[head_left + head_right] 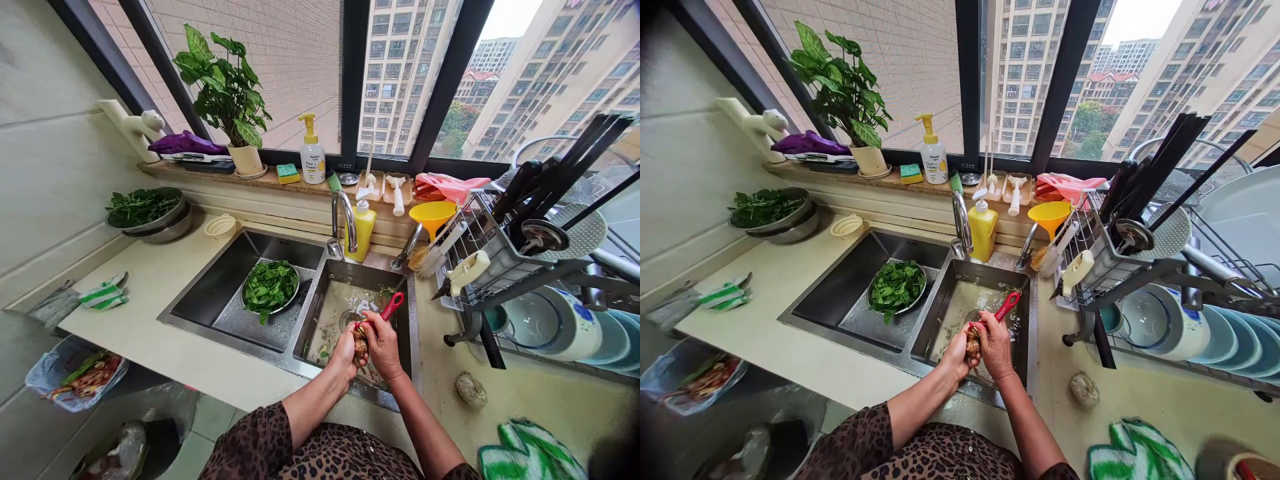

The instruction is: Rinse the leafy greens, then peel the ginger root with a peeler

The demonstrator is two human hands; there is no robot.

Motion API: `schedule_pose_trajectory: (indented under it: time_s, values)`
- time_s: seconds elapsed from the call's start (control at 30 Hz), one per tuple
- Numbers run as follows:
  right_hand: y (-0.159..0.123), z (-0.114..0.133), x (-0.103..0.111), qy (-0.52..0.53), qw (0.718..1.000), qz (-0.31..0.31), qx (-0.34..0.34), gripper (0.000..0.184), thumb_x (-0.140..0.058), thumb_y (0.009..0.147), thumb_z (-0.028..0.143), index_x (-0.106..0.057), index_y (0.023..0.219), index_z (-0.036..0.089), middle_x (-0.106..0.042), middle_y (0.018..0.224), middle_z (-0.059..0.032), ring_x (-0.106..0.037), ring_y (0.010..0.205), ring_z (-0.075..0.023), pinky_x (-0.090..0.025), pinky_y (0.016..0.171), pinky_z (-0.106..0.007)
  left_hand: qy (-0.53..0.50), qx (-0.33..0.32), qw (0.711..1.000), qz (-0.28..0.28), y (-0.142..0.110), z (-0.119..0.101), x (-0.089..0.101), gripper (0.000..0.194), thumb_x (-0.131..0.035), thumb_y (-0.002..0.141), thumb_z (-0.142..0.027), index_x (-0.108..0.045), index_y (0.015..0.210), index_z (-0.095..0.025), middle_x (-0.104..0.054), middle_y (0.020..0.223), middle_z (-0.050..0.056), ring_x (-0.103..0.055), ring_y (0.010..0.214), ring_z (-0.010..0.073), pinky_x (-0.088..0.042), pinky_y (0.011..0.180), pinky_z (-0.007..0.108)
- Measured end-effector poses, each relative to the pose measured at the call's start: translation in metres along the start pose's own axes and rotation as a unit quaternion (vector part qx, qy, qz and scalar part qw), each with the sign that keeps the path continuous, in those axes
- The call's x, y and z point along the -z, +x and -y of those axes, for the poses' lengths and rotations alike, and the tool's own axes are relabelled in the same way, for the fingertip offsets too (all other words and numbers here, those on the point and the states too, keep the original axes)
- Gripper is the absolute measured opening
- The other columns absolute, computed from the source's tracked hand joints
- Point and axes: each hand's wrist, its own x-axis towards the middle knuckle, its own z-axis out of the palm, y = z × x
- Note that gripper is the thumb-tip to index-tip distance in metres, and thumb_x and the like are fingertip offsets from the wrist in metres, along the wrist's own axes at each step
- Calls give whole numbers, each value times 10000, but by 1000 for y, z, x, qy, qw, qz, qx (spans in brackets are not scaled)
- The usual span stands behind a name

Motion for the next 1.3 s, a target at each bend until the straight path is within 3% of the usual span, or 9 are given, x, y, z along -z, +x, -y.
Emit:
schedule_pose_trajectory:
  time_s: [0.2, 0.33, 0.47, 0.6, 0.67, 0.9, 1.03, 1.17, 1.3]
  values:
    - [7, -22, 13, -49, 994, -95, -29, 276, -439, 857, 383, -592, 991, 197, -640, 929, -71, -573, 881, -200, -448, 793, -348, 33, -17, 999, 38, -5, -2, 3, 306, -509, 690, -479, -449, 805, -202, -509, 489, -41, -450, 325, 90, -173, 321, 151]
    - [5, -16, 15, 15, 1000, 20, -2, 246, -446, 857, 346, -596, 1007, 220, -644, 966, -54, -584, 874, -183, -463, 769, -313, 29, 5, 998, 57, -2, -6, 6, 319, -514, 700, -493, -446, 802, -198, -501, 488, -46, -458, 328, 90, -211, 324, 152]
    - [14, -15, 25, 11, 998, -47, -47, 255, -456, 855, 359, -587, 1007, 203, -646, 918, -53, -587, 816, -180, -462, 741, -309, 77, 20, 992, 100, 0, -9, 10, 340, -517, 713, -508, -439, 841, -203, -524, 498, -34, -470, 322, 103, -186, 303, 149]
    - [20, -11, 30, 48, 994, 93, 7, 235, -458, 858, 355, -594, 999, 224, -639, 903, -38, -577, 817, -169, -463, 732, -286, 128, -8, 982, 139, 0, -8, 13, 399, -503, 731, -555, -430, 910, -206, -544, 502, -30, -451, 292, 102, -190, 291, 145]
    - [18, -7, 27, 23, 993, 116, 30, 226, -455, 862, 354, -598, 981, 227, -629, 886, -39, -563, 826, -171, -459, 728, -283, 124, -11, 980, 157, 0, -6, 14, 418, -491, 742, -569, -425, 934, -203, -546, 502, -31, -449, 292, 97, -198, 292, 143]
    - [17, -21, 27, -152, 985, -5, 76, 219, -477, 849, 369, -623, 901, 216, -623, 966, -76, -520, 931, -222, -405, 814, -355, 111, 9, 976, 189, -4, -3, 21, 376, -496, 759, -528, -433, 946, -208, -543, 518, -25, -459, 309, 100, -175, 288, 131]
    - [23, -26, 35, -80, 992, -95, 9, 243, -456, 857, 381, -607, 922, 202, -633, 878, -55, -553, 829, -187, -428, 768, -317, 68, 44, 986, 142, -5, -9, 19, 387, -492, 765, -537, -458, 908, -179, -555, 561, -11, -515, 377, 101, -242, 324, 135]
    - [16, -8, 27, 53, 998, 9, -21, 225, -432, 874, 349, -588, 960, 211, -643, 875, -26, -581, 773, -153, -453, 695, -263, 33, 63, 989, 130, 2, -9, 16, 294, -495, 787, -467, -451, 887, -194, -550, 572, -13, -527, 407, 109, -281, 342, 147]
    - [10, 1, 17, 12, 998, 56, 14, 215, -451, 867, 352, -603, 947, 223, -631, 872, -31, -559, 838, -177, -443, 740, -290, 4, 80, 982, 169, 6, -3, 15, 240, -467, 804, -430, -428, 794, -193, -494, 508, -27, -462, 347, 92, -189, 310, 134]
